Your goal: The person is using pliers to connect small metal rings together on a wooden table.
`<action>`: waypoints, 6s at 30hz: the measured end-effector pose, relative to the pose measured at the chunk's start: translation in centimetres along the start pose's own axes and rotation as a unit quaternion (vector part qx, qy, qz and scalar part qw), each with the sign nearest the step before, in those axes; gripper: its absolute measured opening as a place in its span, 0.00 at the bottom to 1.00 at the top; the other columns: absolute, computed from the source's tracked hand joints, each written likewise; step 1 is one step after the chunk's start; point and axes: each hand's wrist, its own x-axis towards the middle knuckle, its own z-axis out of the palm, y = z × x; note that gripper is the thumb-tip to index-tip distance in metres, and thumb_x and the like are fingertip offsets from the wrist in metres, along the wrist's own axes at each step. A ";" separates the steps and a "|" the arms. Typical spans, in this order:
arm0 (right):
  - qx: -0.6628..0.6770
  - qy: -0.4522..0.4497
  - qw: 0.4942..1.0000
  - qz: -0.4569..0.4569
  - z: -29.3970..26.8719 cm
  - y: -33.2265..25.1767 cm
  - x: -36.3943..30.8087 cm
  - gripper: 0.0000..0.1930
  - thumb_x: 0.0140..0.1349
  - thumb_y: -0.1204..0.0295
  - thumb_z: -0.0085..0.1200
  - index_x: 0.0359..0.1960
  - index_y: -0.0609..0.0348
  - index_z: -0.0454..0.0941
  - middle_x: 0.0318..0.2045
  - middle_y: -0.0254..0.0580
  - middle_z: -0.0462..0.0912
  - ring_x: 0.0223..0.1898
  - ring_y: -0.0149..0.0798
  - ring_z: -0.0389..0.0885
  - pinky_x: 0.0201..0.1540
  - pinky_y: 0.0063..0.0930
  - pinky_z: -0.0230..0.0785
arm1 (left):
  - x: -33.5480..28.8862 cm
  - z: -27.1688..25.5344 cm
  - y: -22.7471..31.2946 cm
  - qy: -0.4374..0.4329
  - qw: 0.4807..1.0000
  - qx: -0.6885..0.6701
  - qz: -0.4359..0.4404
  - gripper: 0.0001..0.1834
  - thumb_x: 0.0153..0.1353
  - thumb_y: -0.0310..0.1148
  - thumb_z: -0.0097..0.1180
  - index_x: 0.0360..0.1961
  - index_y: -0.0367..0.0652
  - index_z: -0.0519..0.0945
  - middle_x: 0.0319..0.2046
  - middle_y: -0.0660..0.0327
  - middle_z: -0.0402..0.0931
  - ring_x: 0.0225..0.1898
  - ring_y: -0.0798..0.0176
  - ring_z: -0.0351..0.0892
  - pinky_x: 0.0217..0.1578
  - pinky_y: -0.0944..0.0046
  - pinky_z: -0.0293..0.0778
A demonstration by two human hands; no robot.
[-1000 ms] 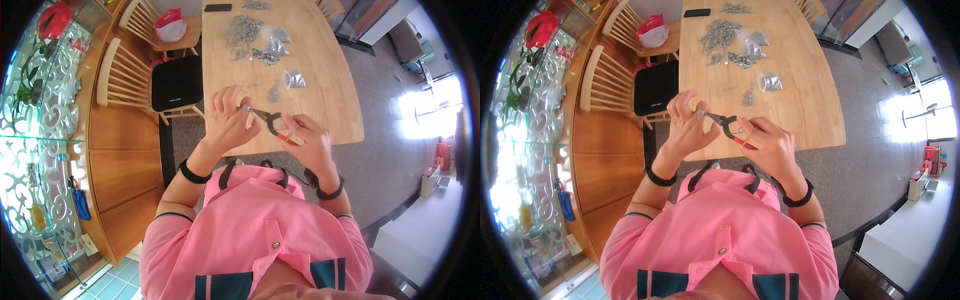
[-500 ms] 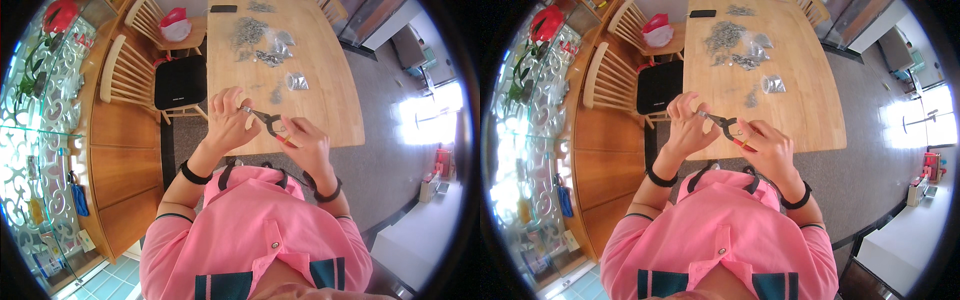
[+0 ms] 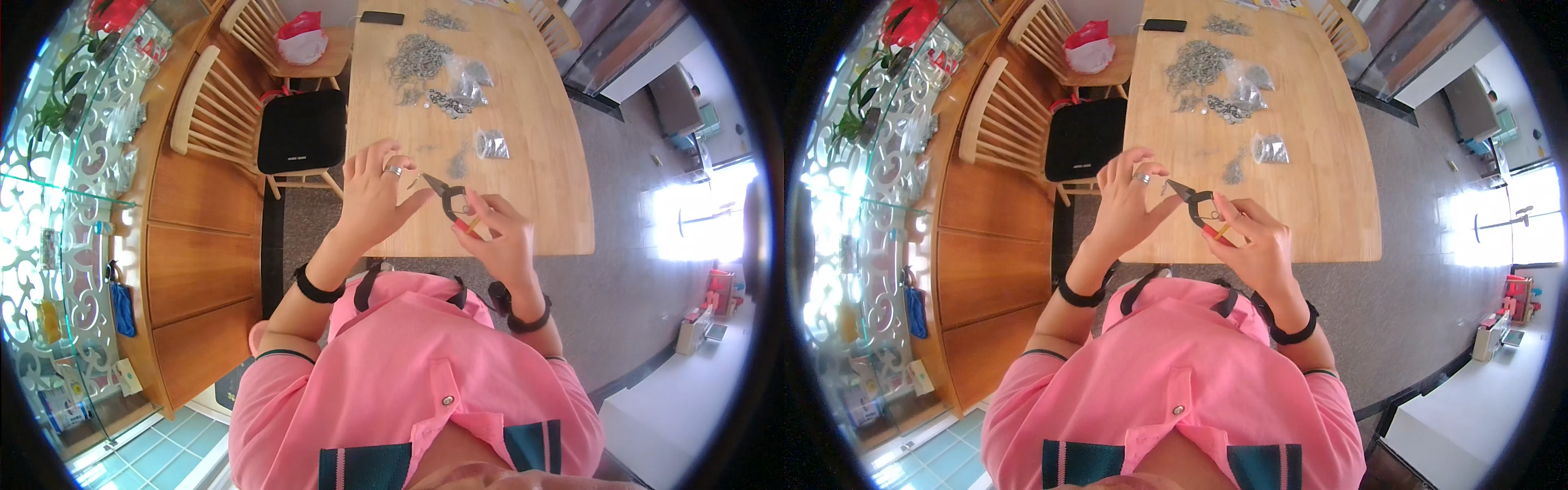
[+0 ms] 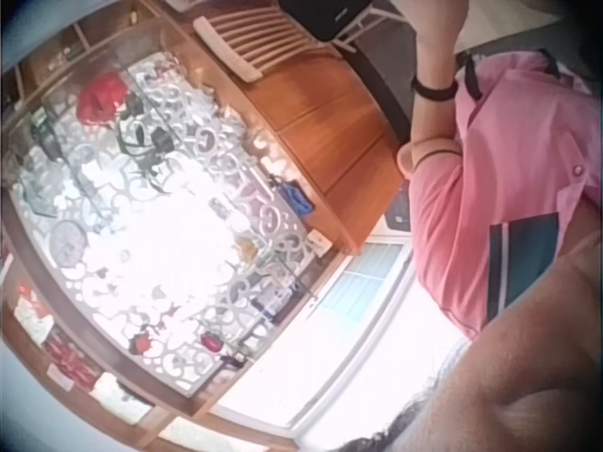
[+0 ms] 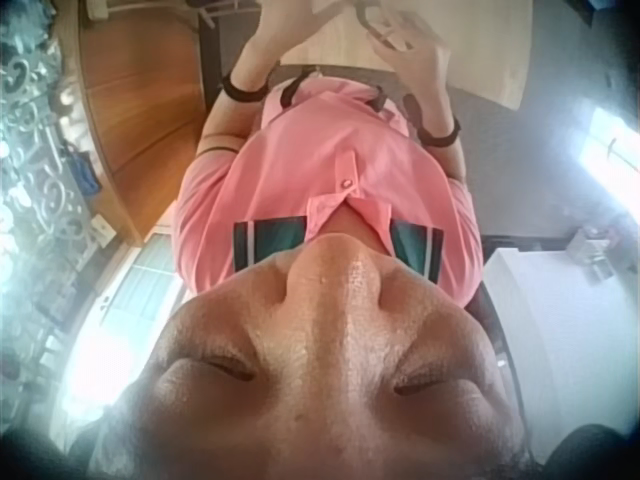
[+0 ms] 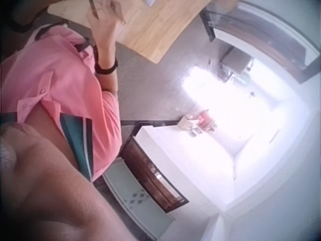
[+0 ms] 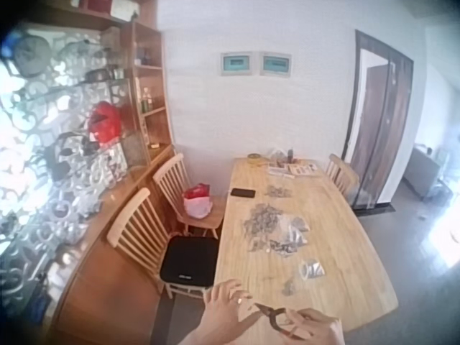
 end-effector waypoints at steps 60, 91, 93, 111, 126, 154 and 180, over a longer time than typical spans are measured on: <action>-0.321 -0.171 0.858 0.363 3.9 15.0 -4.4 0.21 0.55 0.62 0.53 0.52 0.48 0.77 0.43 0.42 0.81 0.47 0.48 0.79 0.50 0.42 0.70 | 0.3 4.3 -11.3 -0.161 0.925 -0.229 -0.258 0.05 0.59 0.23 0.57 0.36 0.36 0.82 0.34 0.60 0.76 0.31 0.66 0.79 0.29 0.70 0.76; -0.285 -0.252 0.906 0.188 9.2 23.2 4.7 0.29 0.55 0.58 0.56 0.59 0.52 0.72 0.46 0.46 0.79 0.49 0.52 0.77 0.53 0.43 0.68 | -5.3 -0.2 -3.5 -0.044 0.952 0.060 -0.297 0.04 0.57 0.25 0.61 0.35 0.42 0.82 0.32 0.60 0.81 0.29 0.63 0.81 0.28 0.68 0.77; -0.293 -0.281 0.895 0.185 9.6 23.4 5.4 0.29 0.54 0.58 0.56 0.59 0.53 0.73 0.46 0.47 0.79 0.49 0.50 0.77 0.51 0.43 0.70 | -6.0 -0.2 -3.2 -0.008 0.939 -0.001 -0.343 0.03 0.58 0.23 0.59 0.34 0.40 0.81 0.34 0.59 0.80 0.31 0.63 0.80 0.29 0.69 0.77; -0.158 -0.395 0.874 0.235 13.2 22.2 8.1 0.21 0.54 0.48 0.54 0.35 0.53 0.83 0.27 0.46 0.84 0.33 0.50 0.83 0.38 0.43 0.74 | -8.1 -0.8 -1.1 0.089 0.863 -0.068 -0.493 0.06 0.60 0.22 0.58 0.38 0.34 0.80 0.35 0.60 0.78 0.34 0.70 0.78 0.32 0.73 0.76; -0.235 -0.393 0.865 0.207 15.4 21.2 8.7 0.21 0.55 0.50 0.55 0.36 0.56 0.83 0.33 0.47 0.85 0.38 0.51 0.83 0.39 0.44 0.75 | -8.3 -1.1 -1.0 0.080 0.875 -0.098 -0.467 0.09 0.58 0.24 0.62 0.41 0.38 0.82 0.33 0.64 0.78 0.29 0.76 0.74 0.27 0.76 0.71; -0.290 -0.136 0.946 0.050 6.9 17.0 4.2 0.22 0.49 0.69 0.59 0.50 0.45 0.79 0.35 0.30 0.79 0.32 0.41 0.80 0.34 0.34 0.75 | -3.4 6.7 -6.9 -0.179 0.788 -0.408 -0.426 0.08 0.63 0.28 0.54 0.39 0.34 0.80 0.31 0.61 0.80 0.30 0.69 0.80 0.31 0.71 0.76; -0.394 -0.041 0.912 0.108 9.3 11.5 1.7 0.25 0.49 0.65 0.61 0.53 0.40 0.76 0.34 0.29 0.77 0.32 0.38 0.79 0.33 0.35 0.74 | -0.2 19.8 -11.2 -0.089 0.896 -0.328 -0.285 0.11 0.60 0.33 0.60 0.35 0.34 0.82 0.23 0.61 0.80 0.25 0.72 0.78 0.26 0.71 0.73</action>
